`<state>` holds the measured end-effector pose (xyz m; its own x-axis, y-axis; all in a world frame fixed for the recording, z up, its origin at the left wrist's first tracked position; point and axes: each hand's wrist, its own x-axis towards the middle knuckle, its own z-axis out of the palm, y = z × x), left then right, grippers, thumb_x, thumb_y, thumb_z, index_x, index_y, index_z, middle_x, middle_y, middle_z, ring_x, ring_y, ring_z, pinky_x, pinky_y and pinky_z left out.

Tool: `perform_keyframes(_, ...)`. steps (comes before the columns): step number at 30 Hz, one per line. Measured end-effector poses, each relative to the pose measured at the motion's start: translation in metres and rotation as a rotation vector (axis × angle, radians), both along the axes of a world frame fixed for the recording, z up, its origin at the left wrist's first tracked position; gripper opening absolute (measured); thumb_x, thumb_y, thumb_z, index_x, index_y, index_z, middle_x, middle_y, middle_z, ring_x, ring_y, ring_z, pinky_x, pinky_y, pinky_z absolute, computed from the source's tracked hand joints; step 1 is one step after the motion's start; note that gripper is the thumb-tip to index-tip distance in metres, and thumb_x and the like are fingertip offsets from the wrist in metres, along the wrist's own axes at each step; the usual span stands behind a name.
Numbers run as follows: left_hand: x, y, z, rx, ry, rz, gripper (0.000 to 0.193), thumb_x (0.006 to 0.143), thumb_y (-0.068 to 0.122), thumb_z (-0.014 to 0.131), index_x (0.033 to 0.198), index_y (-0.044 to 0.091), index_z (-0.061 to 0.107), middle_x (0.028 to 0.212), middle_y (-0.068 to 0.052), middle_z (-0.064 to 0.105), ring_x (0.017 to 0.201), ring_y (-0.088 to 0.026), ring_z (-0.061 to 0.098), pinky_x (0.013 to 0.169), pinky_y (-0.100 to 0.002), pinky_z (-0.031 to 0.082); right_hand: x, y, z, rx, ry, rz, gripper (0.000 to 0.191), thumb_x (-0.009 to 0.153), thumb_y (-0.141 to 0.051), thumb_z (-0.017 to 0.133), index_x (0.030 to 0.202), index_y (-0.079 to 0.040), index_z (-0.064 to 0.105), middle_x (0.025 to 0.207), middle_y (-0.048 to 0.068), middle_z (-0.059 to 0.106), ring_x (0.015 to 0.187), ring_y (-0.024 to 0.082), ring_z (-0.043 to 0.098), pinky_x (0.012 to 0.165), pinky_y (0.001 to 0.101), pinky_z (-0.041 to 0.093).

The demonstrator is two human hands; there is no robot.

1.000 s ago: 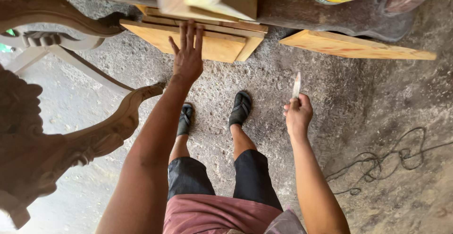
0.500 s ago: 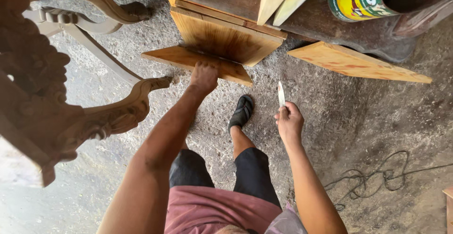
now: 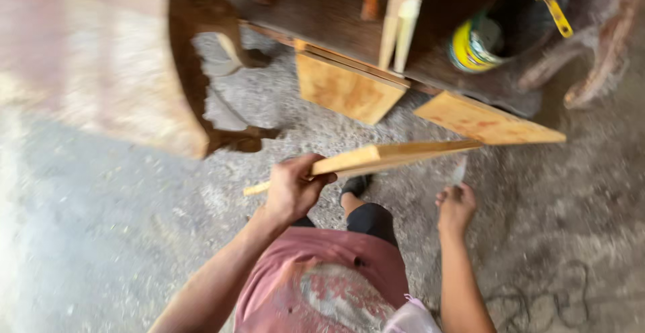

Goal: The person spreads a reddish wood stain or filler onto small wooden boards using a flat knife-like tool, scooping material from an open can. They work panel by panel, repositioning the boards on a workbench and applying the coating across the wood surfaces.

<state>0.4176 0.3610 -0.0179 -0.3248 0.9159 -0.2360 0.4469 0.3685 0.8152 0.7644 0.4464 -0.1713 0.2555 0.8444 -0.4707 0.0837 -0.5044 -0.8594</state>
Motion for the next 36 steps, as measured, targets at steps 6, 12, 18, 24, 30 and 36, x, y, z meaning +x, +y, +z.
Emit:
perform_keyframes(6,-0.108,-0.097,0.142,0.204,-0.411,0.477,0.033,0.084,0.015,0.081,0.112,0.0,0.071,0.098,-0.006,0.078,0.085,-0.007,0.069,0.075,-0.027,0.06,-0.027,-0.008,0.043,0.128,-0.059,0.235,0.01,0.104,-0.003,0.057,0.111,0.002,0.062,0.082,0.005,0.061,0.067,0.012,0.059,0.059,0.0255,0.048)
perform_keyframes(12,-0.246,-0.184,0.191,0.501,-0.53,0.709,0.024,0.091,0.006,0.076,0.111,-0.006,0.071,0.105,-0.014,0.077,0.087,-0.016,0.073,0.08,-0.032,0.061,-0.123,-0.045,0.085,0.228,-0.057,0.374,0.017,0.1,-0.004,0.057,0.113,0.003,0.064,0.081,0.005,0.065,0.064,0.012,0.061,0.055,0.0264,0.049)
perform_keyframes(18,-0.447,-0.23,0.126,0.409,-0.616,0.983,0.018,0.091,0.004,0.074,0.104,-0.008,0.072,0.09,-0.01,0.073,0.074,-0.017,0.067,0.066,-0.033,0.054,-0.263,-0.106,0.141,0.281,-0.168,0.542,0.018,0.097,-0.006,0.06,0.111,0.004,0.066,0.077,0.006,0.065,0.063,0.011,0.063,0.053,0.026,0.052)
perform_keyframes(24,-0.566,-0.221,0.051,0.177,-0.048,0.99,0.025,0.094,0.019,0.076,0.106,-0.003,0.075,0.093,-0.011,0.071,0.081,-0.022,0.064,0.074,-0.038,0.05,-0.362,-0.147,0.185,0.292,-0.152,0.628,0.02,0.102,-0.006,0.06,0.118,0.003,0.068,0.083,0.006,0.069,0.066,0.009,0.063,0.058,0.0236,0.052)
perform_keyframes(30,-0.554,-0.2,0.039,0.246,0.393,0.662,0.037,0.098,0.026,0.079,0.124,0.004,0.067,0.126,-0.02,0.06,0.122,-0.035,0.053,0.104,-0.048,0.041,-0.398,-0.159,0.213,0.23,0.024,0.584,0.023,0.099,0.0,0.059,0.121,0.005,0.065,0.088,0.007,0.068,0.066,0.01,0.065,0.055,0.0238,0.053)
perform_keyframes(36,-0.445,-0.181,0.02,0.227,0.393,0.385,0.044,0.092,0.033,0.081,0.125,0.006,0.068,0.13,-0.021,0.06,0.127,-0.041,0.051,0.109,-0.053,0.04,-0.394,-0.15,0.208,0.236,0.013,0.536,0.021,0.101,-0.002,0.058,0.12,0.005,0.066,0.088,0.006,0.067,0.067,0.011,0.065,0.055,0.0244,0.053)
